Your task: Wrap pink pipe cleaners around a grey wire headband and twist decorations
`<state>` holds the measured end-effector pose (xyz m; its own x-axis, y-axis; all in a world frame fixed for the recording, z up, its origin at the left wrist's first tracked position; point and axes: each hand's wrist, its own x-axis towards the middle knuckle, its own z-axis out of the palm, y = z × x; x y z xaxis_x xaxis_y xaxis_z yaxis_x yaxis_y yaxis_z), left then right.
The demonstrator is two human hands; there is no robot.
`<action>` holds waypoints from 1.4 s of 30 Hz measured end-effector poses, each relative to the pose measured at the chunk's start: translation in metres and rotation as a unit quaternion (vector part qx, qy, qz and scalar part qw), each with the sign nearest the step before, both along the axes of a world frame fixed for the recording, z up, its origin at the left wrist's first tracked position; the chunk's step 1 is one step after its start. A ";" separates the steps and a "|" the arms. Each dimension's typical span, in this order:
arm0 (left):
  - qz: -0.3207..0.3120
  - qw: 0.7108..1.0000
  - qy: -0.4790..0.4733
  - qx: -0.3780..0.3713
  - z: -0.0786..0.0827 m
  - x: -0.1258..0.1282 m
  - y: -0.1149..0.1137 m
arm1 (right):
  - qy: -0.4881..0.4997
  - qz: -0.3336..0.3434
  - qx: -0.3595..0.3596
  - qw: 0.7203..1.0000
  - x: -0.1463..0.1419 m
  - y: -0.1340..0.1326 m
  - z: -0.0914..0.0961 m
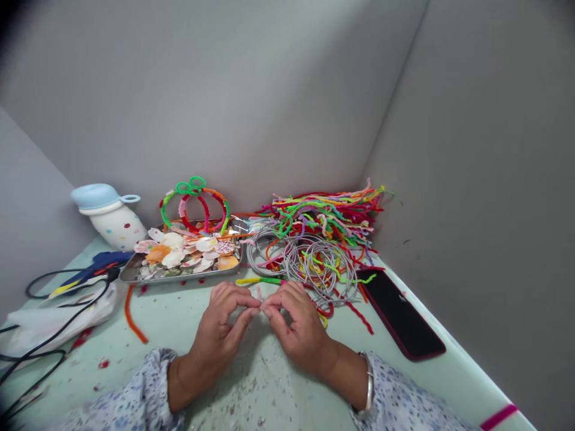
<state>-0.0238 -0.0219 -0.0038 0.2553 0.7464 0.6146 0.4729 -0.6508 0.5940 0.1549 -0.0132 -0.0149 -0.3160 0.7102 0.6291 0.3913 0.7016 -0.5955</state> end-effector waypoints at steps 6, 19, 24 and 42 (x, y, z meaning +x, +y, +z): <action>0.008 1.000 0.003 0.005 -0.001 0.001 -0.001 | -0.003 -0.007 0.003 1.000 -0.001 0.000 0.001; 0.027 0.999 0.023 0.010 0.001 0.002 -0.004 | -0.006 -0.008 0.005 1.000 -0.001 0.000 0.001; 0.023 0.999 0.032 -0.015 0.002 0.003 -0.004 | -0.016 -0.005 0.009 1.000 0.000 -0.001 0.000; 0.010 0.998 0.021 -0.052 0.004 0.003 -0.005 | -0.020 -0.009 0.010 1.000 0.000 -0.001 0.002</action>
